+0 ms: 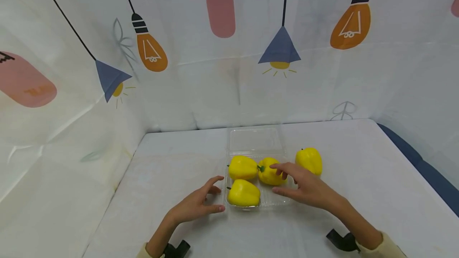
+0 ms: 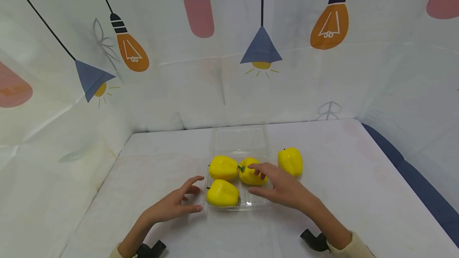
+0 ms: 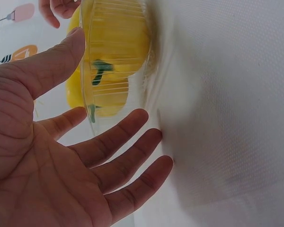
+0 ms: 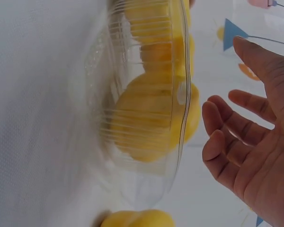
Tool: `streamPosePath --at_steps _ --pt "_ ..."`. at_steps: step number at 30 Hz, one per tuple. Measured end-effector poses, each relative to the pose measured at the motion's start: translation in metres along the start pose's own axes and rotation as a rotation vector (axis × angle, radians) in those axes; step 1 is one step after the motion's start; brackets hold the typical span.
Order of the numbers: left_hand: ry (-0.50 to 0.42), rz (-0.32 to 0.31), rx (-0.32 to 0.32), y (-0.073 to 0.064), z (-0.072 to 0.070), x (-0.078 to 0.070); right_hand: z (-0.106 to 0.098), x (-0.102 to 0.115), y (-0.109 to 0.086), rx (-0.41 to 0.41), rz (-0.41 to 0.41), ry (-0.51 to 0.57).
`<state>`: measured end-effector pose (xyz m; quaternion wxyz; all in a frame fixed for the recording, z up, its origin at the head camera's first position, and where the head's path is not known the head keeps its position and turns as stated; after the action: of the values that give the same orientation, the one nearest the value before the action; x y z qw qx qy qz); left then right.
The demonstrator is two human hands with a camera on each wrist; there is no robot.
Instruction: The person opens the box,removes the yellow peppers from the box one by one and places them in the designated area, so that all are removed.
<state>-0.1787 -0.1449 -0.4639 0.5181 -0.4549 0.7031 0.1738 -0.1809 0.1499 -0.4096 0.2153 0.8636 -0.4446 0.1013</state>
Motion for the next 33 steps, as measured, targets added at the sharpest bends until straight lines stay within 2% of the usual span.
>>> streamPosePath --at_steps 15,33 --pt "0.035 0.005 -0.011 0.001 0.0 0.003 0.007 0.017 0.002 0.036 -0.048 0.022" --pt "0.027 -0.005 -0.01 0.001 0.001 0.003 0.024 0.031 0.008 0.068 -0.1 0.048"
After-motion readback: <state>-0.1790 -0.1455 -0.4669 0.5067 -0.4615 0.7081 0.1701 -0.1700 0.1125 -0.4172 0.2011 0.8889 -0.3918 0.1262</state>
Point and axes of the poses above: each hand's wrist, its own y-axis towards the middle knuckle, its own z-axis out of the palm, x = y × z, the point moved 6 cm from there along y, towards the middle knuckle, and after that the axes turned 14 degrees about -y, right-handed, at the moved point
